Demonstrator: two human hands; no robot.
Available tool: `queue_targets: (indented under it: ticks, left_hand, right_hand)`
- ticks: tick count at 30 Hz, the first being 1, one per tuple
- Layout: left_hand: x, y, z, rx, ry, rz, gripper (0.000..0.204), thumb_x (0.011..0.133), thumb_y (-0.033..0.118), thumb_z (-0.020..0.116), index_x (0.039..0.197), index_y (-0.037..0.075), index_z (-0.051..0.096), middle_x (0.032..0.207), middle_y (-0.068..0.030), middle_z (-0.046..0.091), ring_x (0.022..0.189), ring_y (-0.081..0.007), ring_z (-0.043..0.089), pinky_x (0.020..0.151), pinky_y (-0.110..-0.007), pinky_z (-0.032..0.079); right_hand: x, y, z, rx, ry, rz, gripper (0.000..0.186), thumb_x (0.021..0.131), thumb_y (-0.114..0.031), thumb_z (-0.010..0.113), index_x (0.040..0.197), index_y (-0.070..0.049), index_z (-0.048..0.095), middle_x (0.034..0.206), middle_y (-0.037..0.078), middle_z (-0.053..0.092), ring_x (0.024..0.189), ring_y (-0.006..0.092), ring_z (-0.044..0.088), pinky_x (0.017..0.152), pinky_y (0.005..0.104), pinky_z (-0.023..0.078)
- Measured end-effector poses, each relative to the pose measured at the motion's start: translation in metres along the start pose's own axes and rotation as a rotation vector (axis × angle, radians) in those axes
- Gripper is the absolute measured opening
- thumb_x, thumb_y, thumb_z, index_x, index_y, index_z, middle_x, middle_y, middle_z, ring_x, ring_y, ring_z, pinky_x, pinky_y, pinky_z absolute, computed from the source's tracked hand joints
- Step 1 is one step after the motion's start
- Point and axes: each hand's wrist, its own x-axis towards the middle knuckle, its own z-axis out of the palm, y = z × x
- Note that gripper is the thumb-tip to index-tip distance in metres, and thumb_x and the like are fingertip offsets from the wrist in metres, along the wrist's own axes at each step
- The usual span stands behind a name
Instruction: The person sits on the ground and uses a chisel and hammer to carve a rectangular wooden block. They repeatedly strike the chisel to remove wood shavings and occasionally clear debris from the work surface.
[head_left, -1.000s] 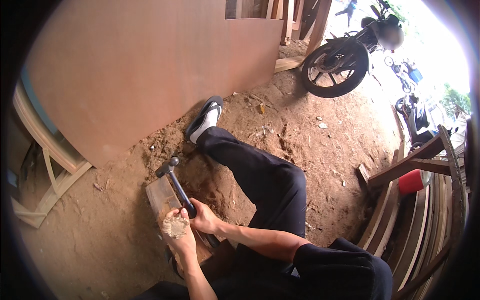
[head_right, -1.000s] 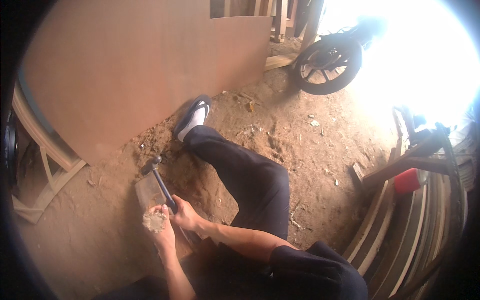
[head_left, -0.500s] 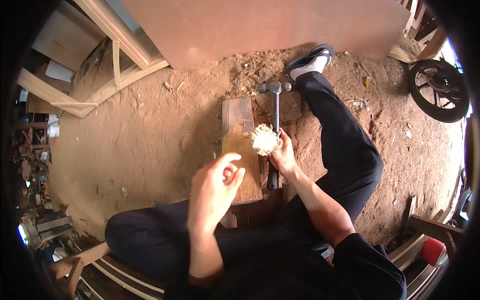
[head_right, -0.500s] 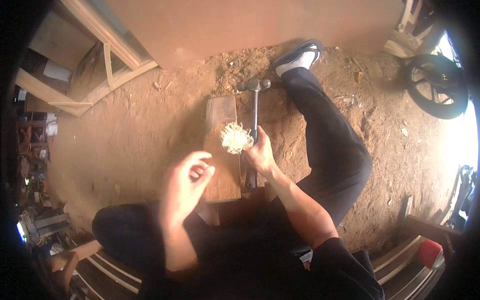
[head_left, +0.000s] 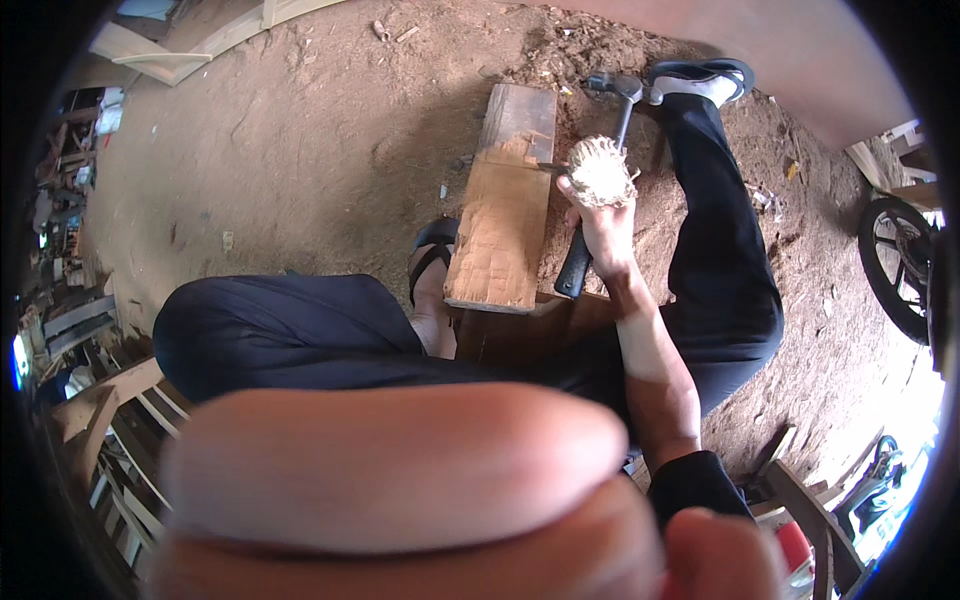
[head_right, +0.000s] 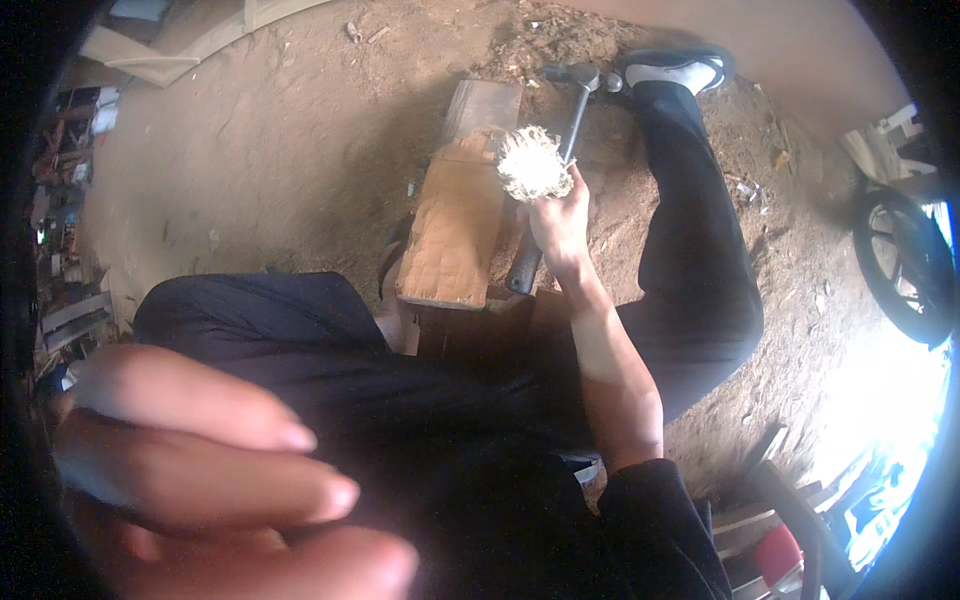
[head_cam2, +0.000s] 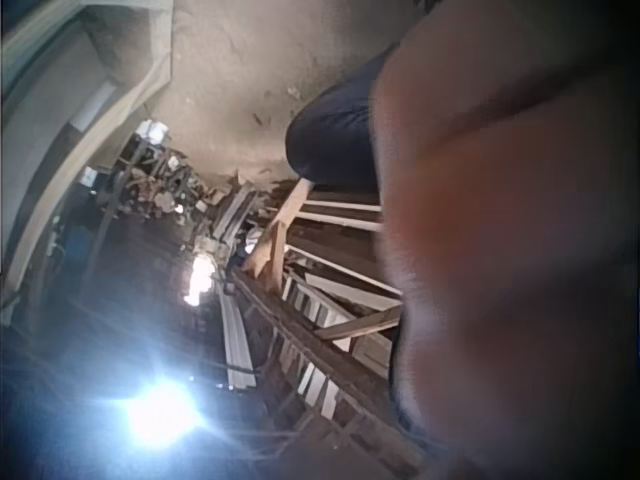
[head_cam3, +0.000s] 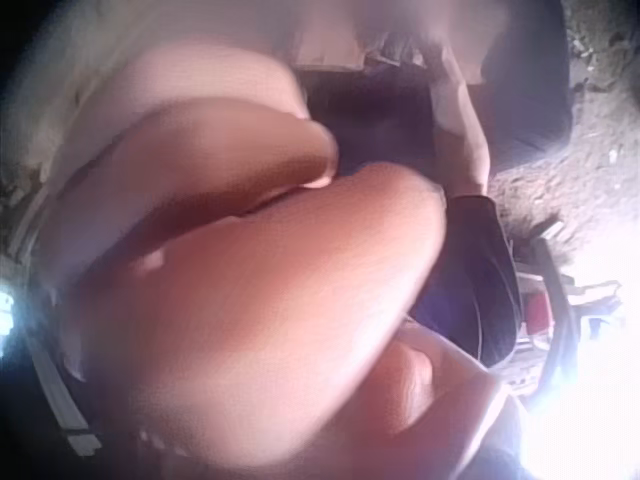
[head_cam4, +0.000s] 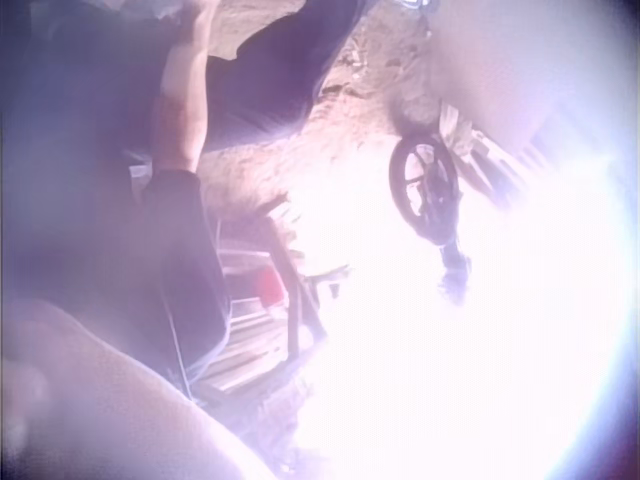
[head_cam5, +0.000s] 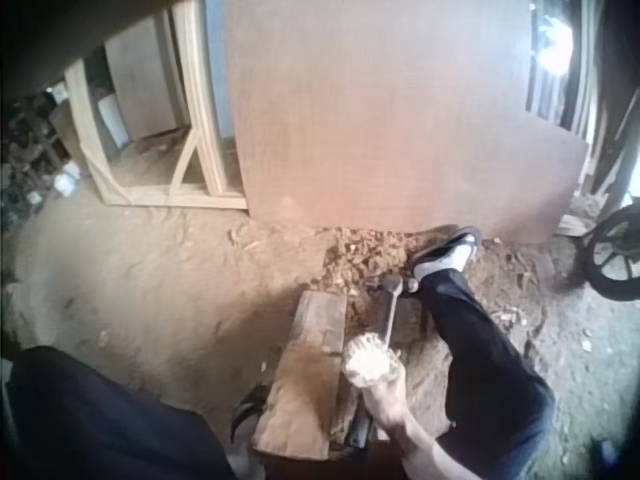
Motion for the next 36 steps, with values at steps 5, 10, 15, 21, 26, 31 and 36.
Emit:
queue_targets:
  ticks: [5, 10, 15, 21, 26, 31, 36]
  left_hand:
    - [-0.025, -0.012, -0.016, 0.182, 0.271, 0.336, 0.015, 0.094, 0.008, 0.051, 0.107, 0.005, 0.057, 0.086, -0.0082, 0.060, 0.065, -0.0187, 0.062, 0.063, -0.035, 0.051]
    - [-0.048, -0.062, 0.022, 0.134, 0.745, 0.437, 0.009, 0.094, 0.008, 0.053, 0.099, 0.005, 0.059, 0.081, -0.0086, 0.057, 0.064, -0.0201, 0.059, 0.065, -0.035, 0.052]
    - [0.003, -0.160, 0.185, -1.094, 1.247, -0.588, 0.022, 0.096, -0.001, 0.055, 0.117, 0.007, 0.053, 0.085, -0.0041, 0.054, 0.075, -0.0135, 0.053, 0.071, -0.027, 0.045]
    - [0.005, -0.207, 0.201, 0.515, 0.533, -0.449, 0.067, 0.085, 0.013, 0.078, 0.146, 0.007, 0.050, 0.144, -0.0266, 0.049, 0.140, -0.0384, 0.044, 0.112, -0.055, 0.043]
    - [-0.014, -0.219, 0.197, 0.626, 0.360, -0.517, 0.096, 0.081, 0.023, 0.081, 0.161, 0.001, 0.033, 0.169, -0.0360, 0.009, 0.156, -0.0600, 0.001, 0.121, -0.077, 0.016]
    - [-0.009, -0.209, 0.192, 0.542, 0.366, -0.546, 0.085, 0.081, 0.022, 0.078, 0.155, -0.003, 0.043, 0.167, -0.0365, 0.015, 0.156, -0.0588, 0.005, 0.121, -0.076, 0.017]
    - [-0.008, -0.204, 0.187, 0.510, 0.385, -0.543, 0.079, 0.083, 0.019, 0.075, 0.153, -0.002, 0.045, 0.165, -0.0354, 0.020, 0.156, -0.0587, 0.007, 0.121, -0.075, 0.019]
  right_hand:
    - [0.006, 0.002, -0.031, 0.054, 0.044, -0.001, 0.030, 0.089, -0.013, 0.084, 0.113, -0.004, 0.070, 0.086, 0.000, 0.068, 0.058, 0.0094, 0.057, 0.055, 0.0273, 0.045]
    - [-0.003, 0.002, 0.010, 0.118, -0.067, -0.034, 0.022, 0.097, -0.015, 0.073, 0.115, -0.004, 0.069, 0.085, 0.001, 0.068, 0.059, 0.0103, 0.058, 0.056, 0.0272, 0.046]
    - [0.009, 0.023, -0.021, 0.047, -0.043, -0.114, 0.023, 0.101, -0.016, 0.065, 0.120, -0.003, 0.064, 0.083, 0.004, 0.068, 0.061, 0.0116, 0.062, 0.055, 0.0278, 0.049]
    - [0.011, 0.033, -0.029, 0.101, -0.033, -0.063, 0.042, 0.096, -0.015, 0.072, 0.132, 0.003, 0.059, 0.110, 0.010, 0.072, 0.094, 0.0170, 0.069, 0.082, 0.0326, 0.056]
    - [0.013, 0.041, -0.034, 0.050, -0.062, 0.055, 0.044, 0.094, -0.014, 0.076, 0.126, 0.002, 0.052, 0.121, 0.015, 0.069, 0.091, 0.0159, 0.063, 0.078, 0.0307, 0.052]
    - [0.008, 0.030, -0.033, 0.095, -0.167, 0.021, 0.045, 0.099, -0.021, 0.073, 0.136, 0.001, 0.059, 0.114, 0.008, 0.072, 0.103, 0.0146, 0.069, 0.089, 0.0305, 0.057]
    - [0.004, 0.016, -0.024, 0.134, -0.145, 0.006, 0.039, 0.098, -0.019, 0.075, 0.129, -0.001, 0.063, 0.115, 0.008, 0.074, 0.102, 0.0137, 0.071, 0.089, 0.0304, 0.059]
